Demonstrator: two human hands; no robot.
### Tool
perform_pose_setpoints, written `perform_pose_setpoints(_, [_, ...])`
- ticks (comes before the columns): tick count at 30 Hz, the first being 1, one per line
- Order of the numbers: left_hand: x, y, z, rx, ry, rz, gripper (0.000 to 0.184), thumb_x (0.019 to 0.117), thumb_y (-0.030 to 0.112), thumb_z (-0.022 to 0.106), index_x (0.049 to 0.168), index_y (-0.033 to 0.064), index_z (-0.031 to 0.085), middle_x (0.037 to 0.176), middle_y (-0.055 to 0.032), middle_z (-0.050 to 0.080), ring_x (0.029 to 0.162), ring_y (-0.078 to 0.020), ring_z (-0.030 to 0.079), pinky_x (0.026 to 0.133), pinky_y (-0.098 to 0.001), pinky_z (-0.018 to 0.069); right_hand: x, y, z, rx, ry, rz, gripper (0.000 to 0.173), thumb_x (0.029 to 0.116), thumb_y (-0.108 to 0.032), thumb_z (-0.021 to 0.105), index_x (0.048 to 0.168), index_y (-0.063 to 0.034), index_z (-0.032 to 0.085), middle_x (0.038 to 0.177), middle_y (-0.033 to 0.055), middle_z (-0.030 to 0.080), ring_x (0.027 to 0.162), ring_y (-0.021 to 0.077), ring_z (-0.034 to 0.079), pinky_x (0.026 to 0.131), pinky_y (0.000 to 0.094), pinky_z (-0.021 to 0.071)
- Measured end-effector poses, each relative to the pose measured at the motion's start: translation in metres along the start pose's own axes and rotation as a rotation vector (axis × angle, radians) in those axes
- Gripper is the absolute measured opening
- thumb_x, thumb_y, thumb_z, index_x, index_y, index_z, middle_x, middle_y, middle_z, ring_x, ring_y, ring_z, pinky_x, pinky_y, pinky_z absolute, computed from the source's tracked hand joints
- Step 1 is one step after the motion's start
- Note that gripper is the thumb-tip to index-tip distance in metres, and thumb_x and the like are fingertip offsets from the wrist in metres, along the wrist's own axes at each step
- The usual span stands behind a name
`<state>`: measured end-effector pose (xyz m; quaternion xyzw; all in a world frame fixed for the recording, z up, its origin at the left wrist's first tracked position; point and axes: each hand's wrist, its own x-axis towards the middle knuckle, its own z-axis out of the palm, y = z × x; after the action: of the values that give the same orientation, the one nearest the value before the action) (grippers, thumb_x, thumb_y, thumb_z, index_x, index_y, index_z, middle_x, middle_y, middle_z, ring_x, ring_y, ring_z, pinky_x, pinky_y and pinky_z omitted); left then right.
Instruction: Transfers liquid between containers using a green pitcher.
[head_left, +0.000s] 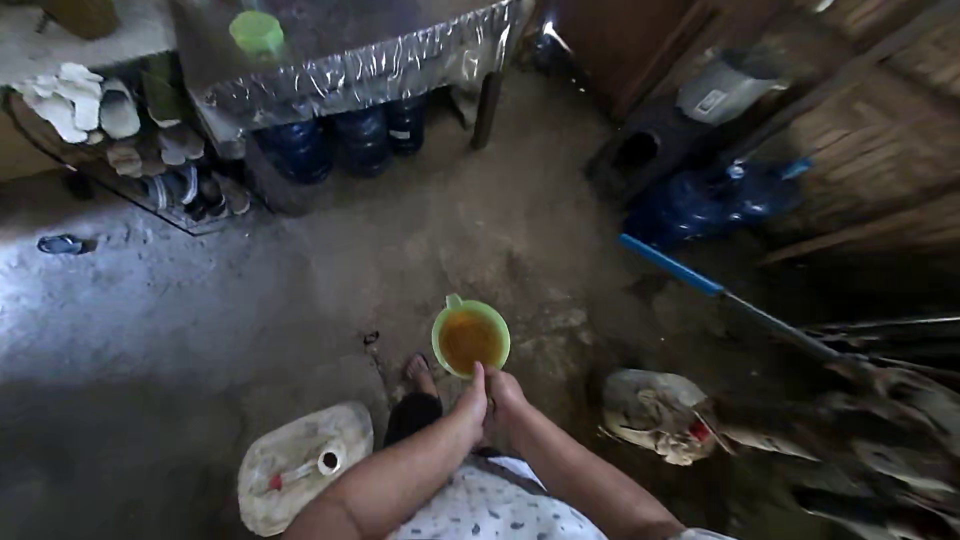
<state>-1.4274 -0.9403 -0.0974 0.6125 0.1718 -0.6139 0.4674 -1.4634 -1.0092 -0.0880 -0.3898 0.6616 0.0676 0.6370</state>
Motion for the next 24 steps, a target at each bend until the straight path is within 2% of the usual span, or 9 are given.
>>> perform_pose_setpoints(1, [0.007, 0.015, -0.003, -0.004, 0.002, 0.022, 0.081, 0.1058, 0.066, 0.024, 0.15, 0.0018, 0.046, 0.146, -0.0271, 0.05, 0.133, -0.0384, 0.051, 0.106, -0.0577, 0.0442, 0.004, -0.013, 0.011, 0.028, 0.021, -0.009, 0.03, 0.1038, -0.025, 0.055, 0.112, 0.0009, 0.067, 0.104, 0.0171, 0.066, 0.094, 0.0276, 0.064, 0.079, 0.0489, 0.0527])
perform_pose_setpoints(4, [0.026, 0.069, -0.02, -0.04, 0.046, 0.028, 0.08, 0.1072, 0.064, 0.022, 0.147, -0.0008, 0.049, 0.148, -0.0282, 0.049, 0.137, -0.0396, 0.048, 0.109, -0.0606, 0.0411, 0.012, -0.06, 0.047, 0.083, 0.033, 0.005, 0.026, 0.1013, -0.02, 0.055, 0.113, 0.0013, 0.065, 0.106, 0.0176, 0.065, 0.095, 0.0278, 0.063, 0.079, 0.0495, 0.0527])
perform_pose_setpoints(6, [0.032, 0.115, -0.04, -0.072, 0.076, 0.005, 0.077, 0.1082, 0.061, 0.026, 0.142, -0.0025, 0.052, 0.143, -0.0292, 0.052, 0.133, -0.0398, 0.051, 0.106, -0.0598, 0.0433, 0.017, -0.096, 0.082, 0.082, 0.044, 0.004, 0.024, 0.1016, -0.019, 0.054, 0.111, 0.0007, 0.065, 0.103, 0.0169, 0.066, 0.093, 0.0273, 0.064, 0.077, 0.0487, 0.053])
perform_pose_setpoints(9, [0.039, 0.17, -0.074, -0.201, 0.129, -0.023, 0.068, 0.1098, 0.055, 0.033, 0.139, -0.002, 0.055, 0.14, -0.027, 0.055, 0.129, -0.0378, 0.053, 0.104, -0.0579, 0.0453, 0.023, -0.141, 0.132, -0.005, 0.023, 0.001, 0.025, 0.101, -0.018, 0.055, 0.114, 0.0009, 0.065, 0.11, 0.0187, 0.065, 0.101, 0.0295, 0.063, 0.084, 0.0512, 0.052])
perform_pose_setpoints(11, [0.042, 0.204, -0.102, -0.284, 0.166, -0.001, 0.062, 0.111, 0.051, 0.033, 0.14, 0.0006, 0.055, 0.136, -0.0248, 0.058, 0.124, -0.0361, 0.056, 0.101, -0.0569, 0.0476, 0.028, -0.167, 0.171, -0.07, -0.024, -0.025, 0.026, 0.0999, -0.017, 0.057, 0.116, 0.0015, 0.064, 0.111, 0.0201, 0.066, 0.103, 0.031, 0.063, 0.086, 0.0526, 0.0522])
perform_pose_setpoints(13, [0.046, 0.236, -0.133, -0.28, 0.265, 0.05, 0.059, 0.1118, 0.048, 0.032, 0.131, -0.0003, 0.06, 0.125, -0.0245, 0.062, 0.116, -0.0358, 0.06, 0.095, -0.0563, 0.0497, 0.031, -0.189, 0.213, -0.138, -0.09, -0.071, 0.025, 0.0991, -0.017, 0.057, 0.115, 0.0007, 0.064, 0.104, 0.0182, 0.066, 0.095, 0.0288, 0.064, 0.081, 0.0499, 0.0532])
perform_pose_setpoints(17, [0.039, 0.296, -0.206, -0.226, 0.474, 0.128, 0.061, 0.1128, 0.044, 0.03, 0.121, -0.0049, 0.065, 0.116, -0.0282, 0.066, 0.112, -0.0399, 0.063, 0.094, -0.0593, 0.0499, 0.026, -0.231, 0.305, -0.303, -0.241, -0.134, 0.028, 0.0995, -0.02, 0.058, 0.117, 0.0012, 0.064, 0.106, 0.0193, 0.068, 0.098, 0.0302, 0.066, 0.085, 0.052, 0.0537])
perform_pose_setpoints(21, [0.032, 0.348, -0.304, -0.407, 0.617, 0.231, 0.054, 0.1128, 0.038, 0.033, 0.121, -0.0047, 0.065, 0.113, -0.0266, 0.066, 0.106, -0.0374, 0.064, 0.092, -0.0566, 0.052, 0.011, -0.265, 0.416, -0.418, -0.461, -0.197, 0.031, 0.1022, -0.024, 0.054, 0.12, -0.0002, 0.063, 0.103, 0.0172, 0.068, 0.093, 0.0274, 0.067, 0.08, 0.049, 0.0555])
perform_pose_setpoints(24, [0.007, 0.385, -0.386, -0.512, 0.711, 0.262, 0.052, 0.1131, 0.035, 0.032, 0.123, -0.0056, 0.063, 0.117, -0.0275, 0.065, 0.112, -0.038, 0.063, 0.096, -0.0565, 0.051, -0.002, -0.28, 0.507, -0.565, -0.588, -0.258, 0.032, 0.1033, -0.026, 0.054, 0.117, 0.0002, 0.066, 0.104, 0.018, 0.069, 0.094, 0.0285, 0.067, 0.081, 0.0503, 0.0553])
